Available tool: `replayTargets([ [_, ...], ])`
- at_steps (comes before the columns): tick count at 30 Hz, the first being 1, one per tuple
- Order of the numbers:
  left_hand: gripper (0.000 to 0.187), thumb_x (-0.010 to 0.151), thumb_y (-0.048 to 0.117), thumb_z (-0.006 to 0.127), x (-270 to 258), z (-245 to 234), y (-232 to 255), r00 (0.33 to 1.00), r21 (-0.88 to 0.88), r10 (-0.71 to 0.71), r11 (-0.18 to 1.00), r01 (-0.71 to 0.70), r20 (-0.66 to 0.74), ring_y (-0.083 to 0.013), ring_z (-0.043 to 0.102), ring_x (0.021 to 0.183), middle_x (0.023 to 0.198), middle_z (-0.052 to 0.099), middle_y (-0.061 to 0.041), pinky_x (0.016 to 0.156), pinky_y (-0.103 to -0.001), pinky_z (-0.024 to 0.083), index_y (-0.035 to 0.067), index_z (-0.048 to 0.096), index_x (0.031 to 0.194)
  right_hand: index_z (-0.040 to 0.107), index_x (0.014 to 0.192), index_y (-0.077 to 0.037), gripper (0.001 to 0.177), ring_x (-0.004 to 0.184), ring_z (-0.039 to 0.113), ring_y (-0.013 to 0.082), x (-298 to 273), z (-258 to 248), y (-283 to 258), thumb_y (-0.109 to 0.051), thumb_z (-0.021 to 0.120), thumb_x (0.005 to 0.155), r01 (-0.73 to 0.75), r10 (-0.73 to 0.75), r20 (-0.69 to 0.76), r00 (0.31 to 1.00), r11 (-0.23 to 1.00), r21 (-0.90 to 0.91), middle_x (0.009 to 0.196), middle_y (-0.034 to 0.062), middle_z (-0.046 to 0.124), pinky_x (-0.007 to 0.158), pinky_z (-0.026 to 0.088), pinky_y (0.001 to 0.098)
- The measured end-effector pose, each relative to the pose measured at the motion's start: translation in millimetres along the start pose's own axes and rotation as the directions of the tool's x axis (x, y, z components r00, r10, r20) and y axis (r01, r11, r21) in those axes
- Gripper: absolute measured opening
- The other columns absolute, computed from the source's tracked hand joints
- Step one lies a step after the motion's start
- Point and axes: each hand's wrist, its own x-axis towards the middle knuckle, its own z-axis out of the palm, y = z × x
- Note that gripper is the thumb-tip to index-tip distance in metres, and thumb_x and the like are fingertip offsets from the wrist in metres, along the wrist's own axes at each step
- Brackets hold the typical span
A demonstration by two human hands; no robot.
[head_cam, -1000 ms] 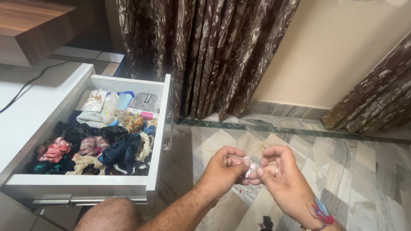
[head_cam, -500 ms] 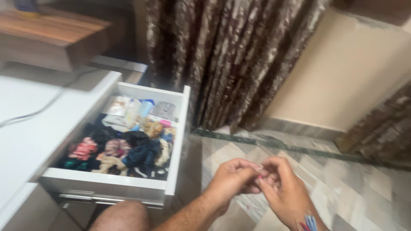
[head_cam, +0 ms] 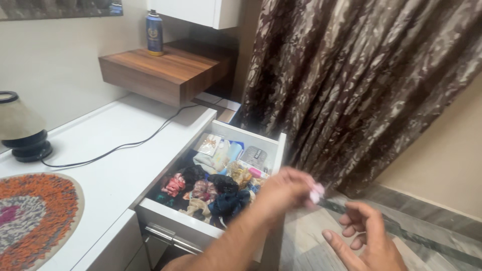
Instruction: The person sits on the floor and sorts through a drawer full of hair accessories. They pick up various scrunchies and hair ties, examine them, and place them back into the drawer or on the floor. The person also handles a small box and a roll of black tape before closing the drawer.
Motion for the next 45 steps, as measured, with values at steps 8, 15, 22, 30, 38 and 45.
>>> replayTargets([
  [8, 0.021, 0.079, 0.025, 0.081, 77, -173, 77, 0.703, 0.823, 0.455, 0.445, 0.353, -0.547, -0.0214, 0.07, 0.098, 0.1, 0.078, -0.003, 0.097, -0.041, 0.05, 0.019, 0.075, 0.098, 0.062, 0.121, -0.007, 0.057, 0.081, 0.071, 0.0173, 11, 34, 34, -0.024, 0.087, 0.073, -0.114, 0.113, 0.037, 0.993, 0.993, 0.031, 0.093, 0.0112, 0.069, 0.064, 0.056, 0.0332],
  [15, 0.034, 0.082, 0.03, 0.078, 96, -233, 65, 0.736, 0.814, 0.349, 0.209, 0.542, -0.58, -0.0252, 0.069, 0.112, 0.108, 0.077, -0.005, 0.109, -0.042, 0.04, 0.023, 0.068, 0.114, 0.068, 0.12, -0.012, 0.051, 0.08, 0.07, 0.0174, 20, 67, 62, -0.023, 0.089, 0.075, -0.286, 0.287, 0.148, 0.946, 0.958, -0.032, 0.089, 0.0086, 0.071, 0.065, 0.056, 0.0325],
  [22, 0.042, 0.088, 0.034, 0.073, 71, -209, 77, 0.775, 0.844, 0.335, 0.232, 0.483, -0.535, -0.031, 0.067, 0.113, 0.116, 0.072, -0.012, 0.099, -0.042, 0.051, 0.02, 0.065, 0.127, 0.067, 0.123, -0.019, 0.048, 0.084, 0.071, 0.0134, 17, 65, 56, -0.026, 0.088, 0.08, -0.356, 0.369, 0.379, 0.849, 0.928, -0.108, 0.093, 0.0038, 0.068, 0.071, 0.058, 0.0306],
  [30, 0.034, 0.085, 0.019, 0.071, 51, -183, 88, 0.84, 0.859, 0.35, 0.454, 0.235, -0.415, -0.025, 0.073, 0.092, 0.106, 0.075, -0.011, 0.082, -0.041, 0.059, 0.011, 0.068, 0.118, 0.068, 0.117, -0.019, 0.037, 0.087, 0.067, 0.0101, 1, 34, 27, -0.03, 0.08, 0.084, -0.219, 0.223, 0.451, 0.864, 0.974, -0.063, 0.092, -0.0012, 0.068, 0.071, 0.057, 0.0283],
  [38, 0.028, 0.09, 0.023, 0.065, -12, -65, 65, 0.915, 0.874, 0.395, 0.47, -0.121, -0.085, -0.0221, 0.074, 0.087, 0.094, 0.075, -0.01, 0.083, -0.038, 0.058, 0.011, 0.064, 0.115, 0.072, 0.105, -0.017, 0.022, 0.085, 0.067, 0.0103, -7, 19, 13, -0.027, 0.078, 0.086, -0.15, 0.155, 0.45, 0.879, 0.987, -0.047, 0.092, -0.0027, 0.067, 0.068, 0.057, 0.0276],
  [45, 0.033, 0.071, 0.021, 0.076, -40, -31, -13, 0.84, 0.746, -0.13, -0.403, -0.53, 0.527, -0.0302, 0.06, 0.121, 0.114, 0.07, -0.016, 0.114, -0.047, 0.034, 0.006, 0.073, 0.1, 0.069, 0.11, -0.018, 0.031, 0.091, 0.064, 0.01, -7, 23, 1, -0.028, 0.08, 0.082, -0.07, 0.077, 0.469, 0.88, 0.997, -0.034, 0.101, -0.0033, 0.064, 0.068, 0.057, 0.0276],
])
